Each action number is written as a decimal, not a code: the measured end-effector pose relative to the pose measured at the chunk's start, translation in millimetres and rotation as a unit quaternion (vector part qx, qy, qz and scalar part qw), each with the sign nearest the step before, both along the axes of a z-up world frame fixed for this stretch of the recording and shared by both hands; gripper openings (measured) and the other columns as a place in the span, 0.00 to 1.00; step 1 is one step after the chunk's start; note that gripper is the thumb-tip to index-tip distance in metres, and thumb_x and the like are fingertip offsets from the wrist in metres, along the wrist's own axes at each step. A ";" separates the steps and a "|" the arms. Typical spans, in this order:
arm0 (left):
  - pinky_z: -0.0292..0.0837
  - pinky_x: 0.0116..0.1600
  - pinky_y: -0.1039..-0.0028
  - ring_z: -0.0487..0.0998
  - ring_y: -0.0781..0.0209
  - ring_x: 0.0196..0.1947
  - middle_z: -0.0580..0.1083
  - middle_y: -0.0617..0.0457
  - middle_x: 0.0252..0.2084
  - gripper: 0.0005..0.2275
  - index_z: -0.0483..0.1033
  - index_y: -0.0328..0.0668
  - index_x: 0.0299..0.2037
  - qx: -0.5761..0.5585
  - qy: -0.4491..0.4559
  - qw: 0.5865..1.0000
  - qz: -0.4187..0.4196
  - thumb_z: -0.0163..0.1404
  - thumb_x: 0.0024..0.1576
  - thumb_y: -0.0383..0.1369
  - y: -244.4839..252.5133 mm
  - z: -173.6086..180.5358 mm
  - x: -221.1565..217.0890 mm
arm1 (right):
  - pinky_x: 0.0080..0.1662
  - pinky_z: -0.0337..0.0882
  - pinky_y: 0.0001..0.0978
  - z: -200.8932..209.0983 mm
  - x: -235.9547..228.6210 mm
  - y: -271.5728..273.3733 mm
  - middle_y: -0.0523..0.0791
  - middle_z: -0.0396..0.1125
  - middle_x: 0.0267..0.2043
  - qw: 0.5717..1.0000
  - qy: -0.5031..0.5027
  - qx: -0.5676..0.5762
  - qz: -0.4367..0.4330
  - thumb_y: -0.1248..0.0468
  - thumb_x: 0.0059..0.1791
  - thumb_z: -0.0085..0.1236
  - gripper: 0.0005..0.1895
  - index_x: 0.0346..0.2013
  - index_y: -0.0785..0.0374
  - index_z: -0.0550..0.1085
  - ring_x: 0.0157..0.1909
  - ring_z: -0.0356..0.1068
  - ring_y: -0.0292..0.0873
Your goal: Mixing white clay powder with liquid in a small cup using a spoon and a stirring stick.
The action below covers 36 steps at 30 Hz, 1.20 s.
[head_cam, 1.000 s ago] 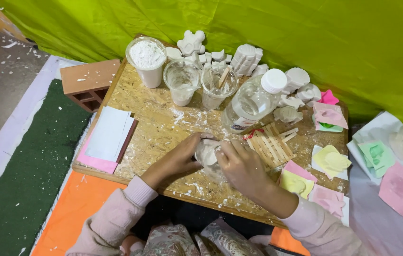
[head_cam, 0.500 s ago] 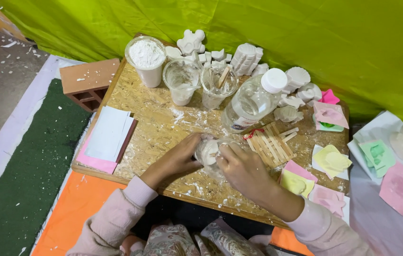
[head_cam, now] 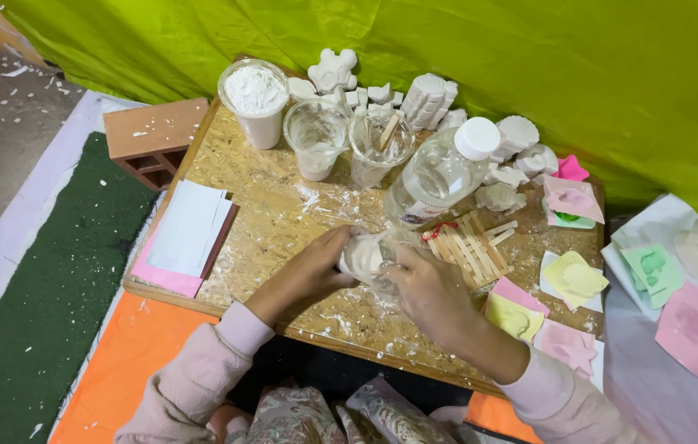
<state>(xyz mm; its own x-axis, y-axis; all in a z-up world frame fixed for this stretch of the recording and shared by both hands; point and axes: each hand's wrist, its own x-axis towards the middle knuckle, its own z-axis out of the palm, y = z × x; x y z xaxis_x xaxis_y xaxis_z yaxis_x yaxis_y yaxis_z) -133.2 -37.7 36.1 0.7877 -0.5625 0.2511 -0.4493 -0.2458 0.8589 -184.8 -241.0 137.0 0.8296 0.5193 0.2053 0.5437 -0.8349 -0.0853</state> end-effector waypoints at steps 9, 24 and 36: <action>0.75 0.55 0.51 0.79 0.33 0.48 0.76 0.33 0.45 0.32 0.66 0.32 0.53 -0.011 0.052 0.998 -0.018 0.70 0.41 0.32 -1.4 -1.2 1.4 | 0.36 0.79 0.47 -21.0 15.6 -6.9 0.39 0.61 0.30 0.992 0.041 -0.004 -0.121 0.59 0.51 0.54 0.08 0.30 0.51 0.78 0.31 0.74 0.49; 0.76 0.49 0.57 0.80 0.39 0.43 0.75 0.40 0.38 0.28 0.69 0.39 0.49 -0.029 0.005 0.999 -0.042 0.69 0.43 0.40 3.8 -0.1 8.4 | 0.37 0.79 0.36 1.4 12.5 0.5 0.41 0.66 0.31 0.963 0.180 0.055 -0.194 0.61 0.54 0.50 0.11 0.31 0.53 0.79 0.31 0.73 0.42; 0.76 0.48 0.57 0.80 0.40 0.42 0.76 0.42 0.39 0.25 0.69 0.40 0.46 -0.038 -0.054 0.996 -0.063 0.61 0.47 0.49 2.8 -21.9 18.2 | 0.27 0.76 0.38 -6.2 -8.1 6.4 0.42 0.66 0.32 0.998 0.005 -0.051 -0.027 0.69 0.48 0.56 0.07 0.27 0.61 0.80 0.23 0.72 0.43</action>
